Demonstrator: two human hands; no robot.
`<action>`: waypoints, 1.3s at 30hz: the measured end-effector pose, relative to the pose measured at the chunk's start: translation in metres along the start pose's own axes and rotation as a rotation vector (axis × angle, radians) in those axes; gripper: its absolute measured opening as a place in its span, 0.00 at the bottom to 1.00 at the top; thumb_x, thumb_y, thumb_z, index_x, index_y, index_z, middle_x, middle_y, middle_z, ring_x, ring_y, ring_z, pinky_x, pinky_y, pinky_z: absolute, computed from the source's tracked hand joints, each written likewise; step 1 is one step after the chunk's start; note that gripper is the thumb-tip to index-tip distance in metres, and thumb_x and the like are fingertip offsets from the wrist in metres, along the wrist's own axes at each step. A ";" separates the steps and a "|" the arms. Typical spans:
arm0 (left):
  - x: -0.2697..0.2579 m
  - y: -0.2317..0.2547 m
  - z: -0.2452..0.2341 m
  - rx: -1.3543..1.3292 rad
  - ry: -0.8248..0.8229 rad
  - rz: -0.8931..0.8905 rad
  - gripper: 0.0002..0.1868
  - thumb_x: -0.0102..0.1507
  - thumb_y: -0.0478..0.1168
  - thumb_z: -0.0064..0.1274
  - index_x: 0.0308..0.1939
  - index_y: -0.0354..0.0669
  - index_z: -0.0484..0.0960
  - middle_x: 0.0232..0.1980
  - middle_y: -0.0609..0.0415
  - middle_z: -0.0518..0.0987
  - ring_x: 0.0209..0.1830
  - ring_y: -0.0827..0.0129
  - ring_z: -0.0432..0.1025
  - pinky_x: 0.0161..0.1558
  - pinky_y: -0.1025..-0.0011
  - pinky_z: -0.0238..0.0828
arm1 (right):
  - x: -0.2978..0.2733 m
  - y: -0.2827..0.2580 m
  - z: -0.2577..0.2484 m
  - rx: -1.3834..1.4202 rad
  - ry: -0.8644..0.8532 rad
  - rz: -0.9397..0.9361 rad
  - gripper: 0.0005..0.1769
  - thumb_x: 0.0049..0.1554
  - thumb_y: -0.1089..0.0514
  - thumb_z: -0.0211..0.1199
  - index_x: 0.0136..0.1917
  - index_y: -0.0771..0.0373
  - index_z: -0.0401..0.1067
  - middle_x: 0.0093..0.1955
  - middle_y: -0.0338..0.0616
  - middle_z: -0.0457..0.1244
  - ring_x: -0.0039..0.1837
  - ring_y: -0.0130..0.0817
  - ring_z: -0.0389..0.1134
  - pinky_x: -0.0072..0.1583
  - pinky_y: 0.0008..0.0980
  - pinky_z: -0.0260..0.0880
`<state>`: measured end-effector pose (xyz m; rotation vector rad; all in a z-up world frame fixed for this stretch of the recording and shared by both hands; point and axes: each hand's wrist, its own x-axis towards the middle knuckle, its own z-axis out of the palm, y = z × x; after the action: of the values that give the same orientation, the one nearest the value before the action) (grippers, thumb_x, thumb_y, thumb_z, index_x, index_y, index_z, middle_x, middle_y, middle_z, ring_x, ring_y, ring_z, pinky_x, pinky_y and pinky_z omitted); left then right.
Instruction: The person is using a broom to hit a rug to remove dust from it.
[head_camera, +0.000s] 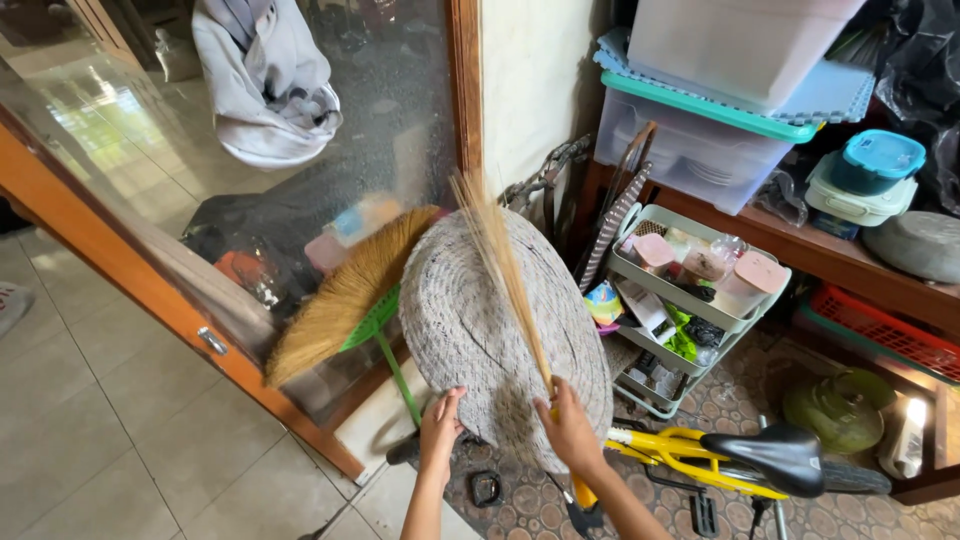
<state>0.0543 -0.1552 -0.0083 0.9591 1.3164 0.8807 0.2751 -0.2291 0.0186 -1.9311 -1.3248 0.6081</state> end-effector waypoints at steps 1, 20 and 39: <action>0.008 0.004 -0.003 0.001 -0.002 0.003 0.27 0.67 0.63 0.43 0.60 0.57 0.84 0.67 0.59 0.77 0.54 0.66 0.75 0.60 0.64 0.72 | 0.001 -0.013 0.004 0.001 0.003 -0.001 0.30 0.64 0.46 0.56 0.72 0.63 0.55 0.57 0.56 0.64 0.55 0.45 0.69 0.57 0.46 0.71; 0.038 0.035 -0.001 0.423 -0.155 0.106 0.28 0.59 0.62 0.59 0.46 0.41 0.86 0.49 0.49 0.86 0.51 0.61 0.81 0.54 0.64 0.75 | -0.031 -0.098 0.086 0.134 -0.080 -0.100 0.45 0.54 0.65 0.63 0.78 0.61 0.43 0.65 0.60 0.53 0.65 0.63 0.61 0.62 0.50 0.67; 0.086 0.004 -0.025 0.399 -0.346 0.164 0.20 0.60 0.53 0.59 0.43 0.39 0.88 0.40 0.49 0.88 0.41 0.62 0.82 0.44 0.66 0.74 | -0.011 -0.193 0.006 -0.153 0.135 -0.265 0.25 0.58 0.51 0.69 0.65 0.61 0.68 0.61 0.50 0.63 0.61 0.47 0.63 0.62 0.42 0.64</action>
<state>0.0352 -0.0725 -0.0361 1.4774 1.1423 0.5453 0.1514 -0.1943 0.1630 -1.8365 -1.5431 0.2475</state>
